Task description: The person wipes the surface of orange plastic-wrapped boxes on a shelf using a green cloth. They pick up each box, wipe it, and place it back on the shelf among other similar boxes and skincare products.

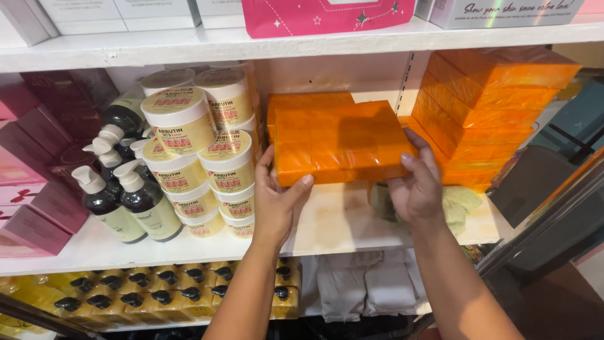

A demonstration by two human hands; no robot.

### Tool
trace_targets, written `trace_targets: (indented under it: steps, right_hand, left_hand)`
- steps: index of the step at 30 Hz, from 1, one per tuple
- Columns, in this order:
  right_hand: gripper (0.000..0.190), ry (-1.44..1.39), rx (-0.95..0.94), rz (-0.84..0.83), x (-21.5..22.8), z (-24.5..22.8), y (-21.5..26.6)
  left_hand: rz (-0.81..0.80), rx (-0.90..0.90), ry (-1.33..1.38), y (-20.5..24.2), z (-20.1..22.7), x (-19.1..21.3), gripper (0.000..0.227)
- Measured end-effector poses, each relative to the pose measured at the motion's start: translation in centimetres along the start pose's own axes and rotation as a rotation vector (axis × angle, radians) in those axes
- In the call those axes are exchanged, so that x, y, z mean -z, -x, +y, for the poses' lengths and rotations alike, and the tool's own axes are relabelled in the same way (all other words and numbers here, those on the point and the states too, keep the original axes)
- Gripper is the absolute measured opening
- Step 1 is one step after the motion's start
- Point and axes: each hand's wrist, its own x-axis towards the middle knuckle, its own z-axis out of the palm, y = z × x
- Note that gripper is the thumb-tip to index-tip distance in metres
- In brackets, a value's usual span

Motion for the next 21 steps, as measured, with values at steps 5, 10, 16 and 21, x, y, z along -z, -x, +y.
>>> trace_targets:
  steps: [5,10,16,21]
  right_hand:
    - [0.052,0.006,-0.017,0.044,1.2,2.9,-3.6]
    - [0.047,-0.046,-0.029,0.020,1.8,5.5,-5.9]
    - [0.048,0.026,-0.055,0.028,0.9,6.1,-7.0]
    - [0.062,0.173,-0.067,0.065,0.9,7.1,-8.7]
  left_hand:
    - [0.049,-0.040,-0.157,-3.0,-1.3,1.1,0.087]
    - [0.109,-0.211,-0.313,-5.2,-3.9,2.3,0.080]
    - [0.199,-0.278,-0.446,-7.3,-4.3,2.1,0.074]
    - [0.327,-0.233,-0.926,-8.6,-3.6,2.0,0.073]
